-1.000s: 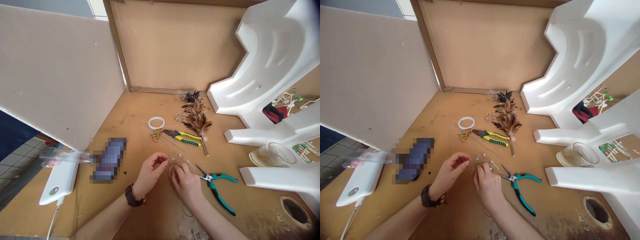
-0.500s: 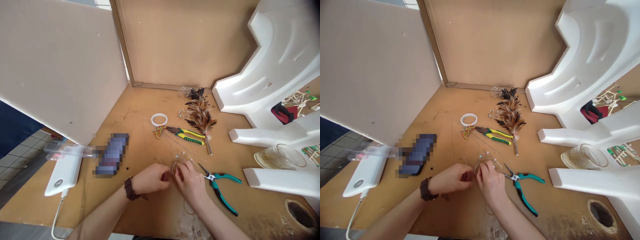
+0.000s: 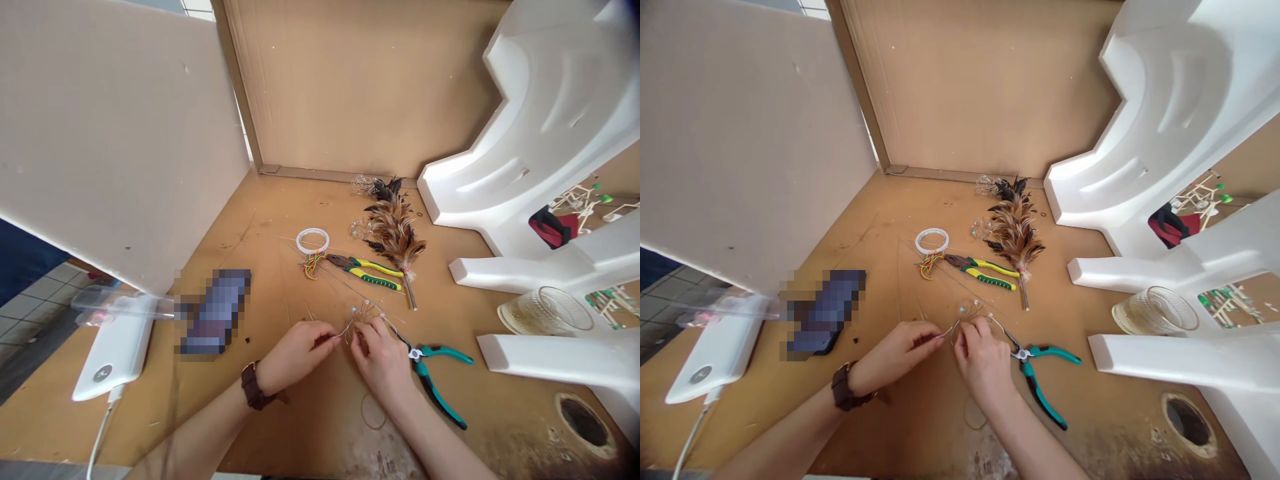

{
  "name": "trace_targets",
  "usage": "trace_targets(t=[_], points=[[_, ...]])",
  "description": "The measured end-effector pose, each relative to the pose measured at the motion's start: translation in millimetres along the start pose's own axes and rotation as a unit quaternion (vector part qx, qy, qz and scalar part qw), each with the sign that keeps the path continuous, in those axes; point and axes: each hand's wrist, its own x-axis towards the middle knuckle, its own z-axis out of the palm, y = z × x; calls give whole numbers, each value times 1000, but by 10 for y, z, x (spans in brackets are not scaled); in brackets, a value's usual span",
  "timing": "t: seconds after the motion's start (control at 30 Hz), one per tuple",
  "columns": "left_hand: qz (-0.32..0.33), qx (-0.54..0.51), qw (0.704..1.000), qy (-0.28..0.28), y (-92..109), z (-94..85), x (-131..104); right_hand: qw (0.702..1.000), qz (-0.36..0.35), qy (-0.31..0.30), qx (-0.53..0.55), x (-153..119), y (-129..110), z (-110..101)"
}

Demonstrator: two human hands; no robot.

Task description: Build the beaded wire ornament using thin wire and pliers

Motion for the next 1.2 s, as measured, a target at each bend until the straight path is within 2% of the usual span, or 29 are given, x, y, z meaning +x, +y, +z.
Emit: trace_targets(t=[0.23,0.37,0.57,0.73,1.0,1.1,1.2], points=[[43,23,999,-17,13,-51,-3,1000,-11,2,-4,1,0,-9],[64,124,990,-3,-31,-34,-9,1000,-11,-18,2,0,-2,-10],[77,320,944,-8,36,-37,-9,999,-21,-37,10,-16,-39,-9],[82,407,909,-42,125,-56,44,999,-24,-40,-2,-38,-81,-1],[68,452,888,-53,225,-16,233,999,-27,-35,-3,-53,-105,21],[81,448,890,-22,196,-19,244,1000,-16,-25,1,-49,-85,21],[84,412,907,31,92,11,210,1000,-5,-12,14,-46,-65,14]])
